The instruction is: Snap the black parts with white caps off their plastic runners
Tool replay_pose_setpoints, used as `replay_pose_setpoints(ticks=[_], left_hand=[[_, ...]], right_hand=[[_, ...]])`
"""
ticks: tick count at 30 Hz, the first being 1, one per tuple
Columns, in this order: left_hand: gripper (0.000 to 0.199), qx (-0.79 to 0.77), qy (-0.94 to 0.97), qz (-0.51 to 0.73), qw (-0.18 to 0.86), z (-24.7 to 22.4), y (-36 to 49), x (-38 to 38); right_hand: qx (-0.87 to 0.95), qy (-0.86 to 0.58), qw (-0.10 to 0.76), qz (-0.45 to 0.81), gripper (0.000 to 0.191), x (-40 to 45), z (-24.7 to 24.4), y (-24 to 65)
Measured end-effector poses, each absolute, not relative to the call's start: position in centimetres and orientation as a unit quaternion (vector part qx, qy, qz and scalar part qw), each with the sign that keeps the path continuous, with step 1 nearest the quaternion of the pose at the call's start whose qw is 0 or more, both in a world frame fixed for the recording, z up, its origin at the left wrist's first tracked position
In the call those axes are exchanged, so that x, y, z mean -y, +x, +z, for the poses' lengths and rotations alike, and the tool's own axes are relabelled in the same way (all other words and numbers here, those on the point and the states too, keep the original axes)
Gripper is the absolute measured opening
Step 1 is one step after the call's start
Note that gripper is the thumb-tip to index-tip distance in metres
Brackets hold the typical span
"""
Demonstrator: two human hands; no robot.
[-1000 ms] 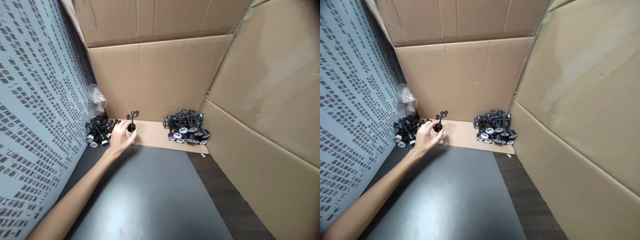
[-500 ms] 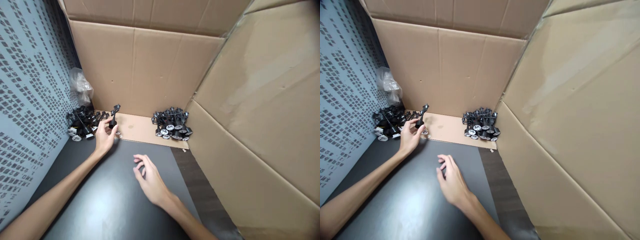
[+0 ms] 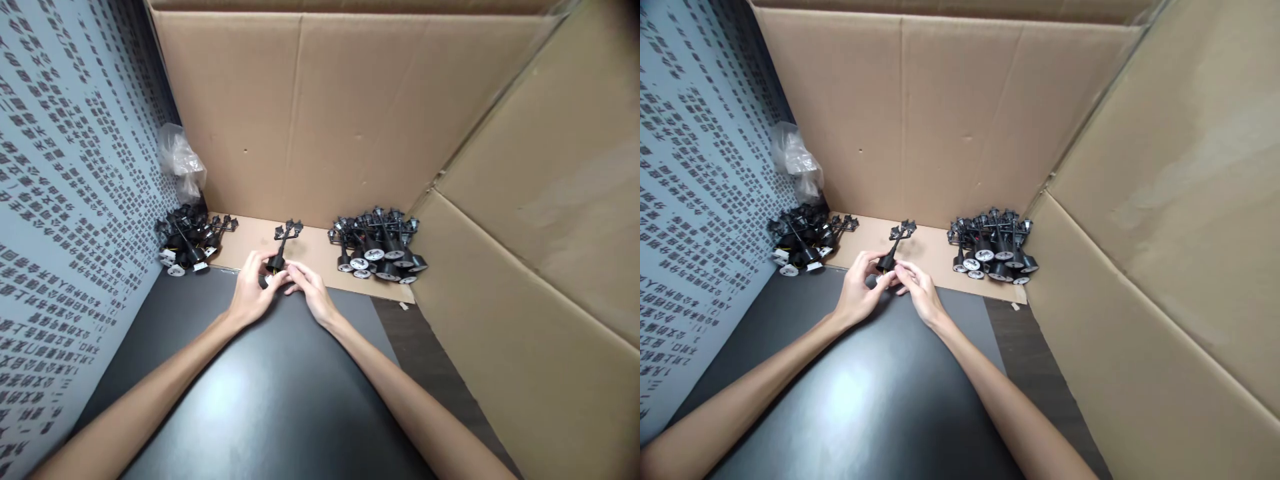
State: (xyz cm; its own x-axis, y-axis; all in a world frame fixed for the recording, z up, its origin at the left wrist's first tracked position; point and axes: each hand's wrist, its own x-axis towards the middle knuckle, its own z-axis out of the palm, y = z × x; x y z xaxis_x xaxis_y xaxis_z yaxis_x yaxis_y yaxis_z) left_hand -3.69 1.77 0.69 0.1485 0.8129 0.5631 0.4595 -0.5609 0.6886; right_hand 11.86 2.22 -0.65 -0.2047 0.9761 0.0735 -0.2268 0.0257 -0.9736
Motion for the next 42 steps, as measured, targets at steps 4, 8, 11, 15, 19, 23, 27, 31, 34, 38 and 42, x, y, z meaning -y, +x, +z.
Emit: replay_pose_setpoints(ticks=[4, 8, 11, 15, 19, 23, 27, 31, 34, 38, 42], left_hand=[[0.031, -0.39, 0.789, 0.453, 0.14, 0.6, -3.4, -1.4], [0.034, -0.384, 0.802, 0.437, 0.136, 0.7, -3.3, -1.4], [0.037, -0.384, 0.803, 0.435, 0.135, 0.8, -3.3, -1.3], [0.044, -0.38, 0.808, 0.431, 0.132, 0.9, -3.3, -1.3], [0.058, -0.351, 0.826, 0.421, 0.132, 0.8, -3.4, -1.3], [0.066, -0.341, 0.83, 0.423, 0.124, 0.7, -3.6, -1.4], [0.068, -0.361, 0.817, 0.437, 0.106, 0.8, -3.6, -1.4], [0.064, -0.378, 0.805, 0.446, 0.097, 1.0, -3.4, -1.2], [0.055, -0.384, 0.796, 0.453, 0.115, 1.2, -3.6, -1.1], [0.029, -0.426, 0.755, 0.49, 0.09, 1.1, -4.6, -1.7], [0.019, -0.53, 0.715, 0.455, 0.028, 0.6, -5.8, -2.9]], right_hand=[[0.497, -0.373, 0.502, 0.601, 0.044, -1.9, -0.3, 11.9], [0.503, -0.378, 0.497, 0.598, 0.041, -2.1, -0.3, 11.9], [0.523, -0.372, 0.489, 0.591, 0.038, -2.2, -0.3, 12.0], [0.527, -0.371, 0.485, 0.591, 0.039, -2.2, -0.3, 12.2], [0.504, -0.373, 0.488, 0.607, 0.039, -2.4, -0.5, 12.3], [0.471, -0.37, 0.506, 0.621, 0.037, -2.5, -0.6, 12.3], [0.456, -0.358, 0.516, 0.631, 0.038, -2.6, -0.5, 12.4], [0.446, -0.352, 0.522, 0.636, 0.038, -2.7, -0.5, 12.4], [0.44, -0.355, 0.525, 0.636, 0.038, -2.7, -0.5, 12.5], [0.436, -0.358, 0.525, 0.638, 0.039, -2.7, -0.6, 12.5], [0.433, -0.362, 0.527, 0.635, 0.039, -2.8, -0.7, 12.5]])
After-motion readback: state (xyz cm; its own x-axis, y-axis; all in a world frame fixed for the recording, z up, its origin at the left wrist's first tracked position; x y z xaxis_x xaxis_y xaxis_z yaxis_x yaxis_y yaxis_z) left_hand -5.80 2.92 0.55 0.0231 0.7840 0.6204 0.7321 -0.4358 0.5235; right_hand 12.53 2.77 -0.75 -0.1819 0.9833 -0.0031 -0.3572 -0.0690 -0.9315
